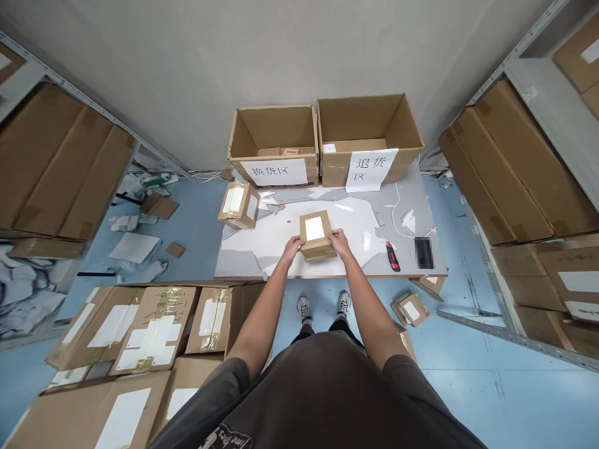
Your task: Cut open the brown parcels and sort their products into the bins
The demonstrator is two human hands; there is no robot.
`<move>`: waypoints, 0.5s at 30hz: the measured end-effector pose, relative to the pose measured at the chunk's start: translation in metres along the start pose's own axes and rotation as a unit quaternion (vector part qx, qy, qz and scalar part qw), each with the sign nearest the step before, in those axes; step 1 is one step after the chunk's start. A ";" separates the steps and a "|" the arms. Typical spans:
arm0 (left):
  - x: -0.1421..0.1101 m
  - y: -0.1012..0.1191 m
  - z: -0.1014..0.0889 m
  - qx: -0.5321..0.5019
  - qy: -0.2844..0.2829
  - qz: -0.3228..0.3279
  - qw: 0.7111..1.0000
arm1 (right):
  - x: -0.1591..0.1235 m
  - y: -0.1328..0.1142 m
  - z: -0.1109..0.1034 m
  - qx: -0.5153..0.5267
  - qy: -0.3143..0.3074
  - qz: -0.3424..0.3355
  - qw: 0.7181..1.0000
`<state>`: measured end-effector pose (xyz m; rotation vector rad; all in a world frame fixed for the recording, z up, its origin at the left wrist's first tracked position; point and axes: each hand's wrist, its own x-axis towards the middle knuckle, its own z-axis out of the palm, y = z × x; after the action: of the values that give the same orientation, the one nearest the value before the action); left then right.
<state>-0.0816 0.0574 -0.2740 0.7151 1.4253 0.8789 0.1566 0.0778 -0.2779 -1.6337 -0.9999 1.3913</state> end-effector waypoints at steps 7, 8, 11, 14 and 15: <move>0.008 -0.033 0.007 -0.049 -0.001 0.077 0.996 | -0.001 0.027 0.005 0.082 -0.062 0.029 0.994; 0.009 -0.036 0.007 -0.042 -0.002 0.077 0.996 | -0.002 0.031 0.005 0.082 -0.069 0.033 0.994; 0.010 -0.048 0.007 -0.010 -0.009 0.063 0.998 | -0.004 0.044 0.006 0.073 -0.078 0.041 0.993; 0.007 -0.058 0.008 0.031 -0.010 0.041 0.999 | -0.007 0.054 0.007 0.038 -0.088 0.024 0.995; 0.006 -0.060 0.008 0.044 -0.009 0.038 0.998 | -0.007 0.057 0.007 0.023 -0.093 0.013 0.995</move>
<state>-0.0692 0.0321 -0.3281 0.8462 1.4352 0.8719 0.1543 0.0482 -0.3275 -1.5102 -1.0472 1.5949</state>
